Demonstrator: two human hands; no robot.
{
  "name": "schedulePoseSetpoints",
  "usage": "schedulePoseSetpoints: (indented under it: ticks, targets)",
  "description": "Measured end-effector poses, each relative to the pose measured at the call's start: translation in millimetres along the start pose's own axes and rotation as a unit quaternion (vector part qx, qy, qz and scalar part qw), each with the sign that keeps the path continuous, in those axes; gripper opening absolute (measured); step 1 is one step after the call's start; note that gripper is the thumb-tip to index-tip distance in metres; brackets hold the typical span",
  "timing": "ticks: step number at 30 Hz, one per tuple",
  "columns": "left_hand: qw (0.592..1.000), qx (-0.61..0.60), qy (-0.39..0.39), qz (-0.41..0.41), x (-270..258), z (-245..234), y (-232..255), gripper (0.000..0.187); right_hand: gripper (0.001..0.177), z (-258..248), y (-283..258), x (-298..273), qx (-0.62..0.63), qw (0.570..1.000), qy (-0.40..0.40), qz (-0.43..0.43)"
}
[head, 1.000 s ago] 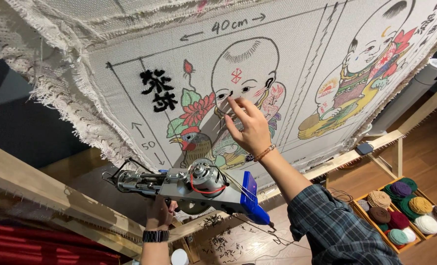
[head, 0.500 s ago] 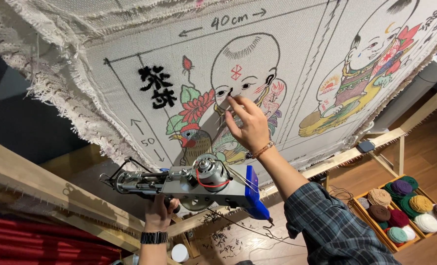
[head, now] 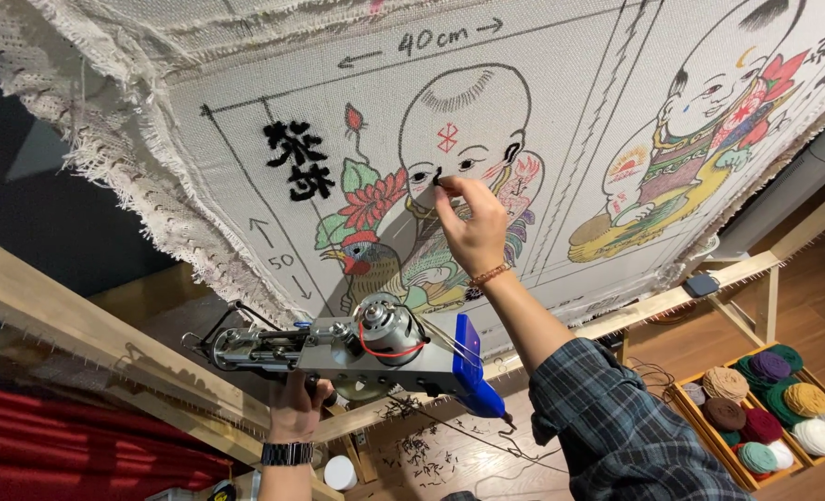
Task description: Using a tufting gun and a pick tool to create a rug on a vertical frame
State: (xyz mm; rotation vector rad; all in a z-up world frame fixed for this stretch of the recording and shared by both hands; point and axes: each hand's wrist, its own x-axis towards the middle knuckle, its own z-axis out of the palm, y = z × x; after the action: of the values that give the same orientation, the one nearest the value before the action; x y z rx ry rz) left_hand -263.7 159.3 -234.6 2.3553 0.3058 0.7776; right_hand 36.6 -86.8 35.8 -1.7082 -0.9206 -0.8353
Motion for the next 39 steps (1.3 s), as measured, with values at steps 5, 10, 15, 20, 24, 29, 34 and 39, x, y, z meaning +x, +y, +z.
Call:
schedulePoseSetpoints:
  ticks: [5, 10, 15, 20, 24, 29, 34, 39]
  targets:
    - [0.887, -0.407, 0.078, -0.204, 8.0, -5.6, 38.5, 0.037, 0.009, 7.0, 2.8, 3.7, -0.029, 0.999, -0.001, 0.012]
    - [0.93, -0.318, 0.087, -0.162, 7.1, -6.7, 27.9, 0.016, 0.009, 9.2, 3.2, 7.4, -0.045, 0.999, -0.002, 0.022]
    - [0.912, -0.369, 0.059, -0.166, 7.5, -6.1, 23.9, 0.035, 0.004, 5.5, 1.6, 7.2, -0.016, 0.999, -0.006, 0.043]
    - [0.962, 0.147, 0.155, 0.168, 9.3, -13.0, 19.5, 0.021, 0.004, -1.8, 6.2, 0.8, 0.08, 0.996, 0.034, 0.027]
    - [0.955, 0.186, 0.149, 0.175, 8.3, -10.0, 13.7, 0.028, 0.006, -5.2, 0.2, 1.1, 0.084, 0.996, 0.024, 0.019]
    - [0.981, 0.099, 0.102, 0.128, 8.5, -5.9, 8.1, 0.012, 0.015, -1.1, -1.7, 4.1, 0.066, 0.998, 0.02, 0.001]
    - [0.729, -0.62, 0.112, -0.268, 12.3, -5.0, 26.7, 0.026, 0.012, 5.4, -2.1, 4.9, 0.034, 0.998, 0.041, -0.023]
    - [0.735, -0.64, 0.065, -0.215, 12.8, -10.5, 30.8, 0.055, 0.009, 6.6, -4.9, 4.2, 0.034, 0.998, 0.05, -0.021]
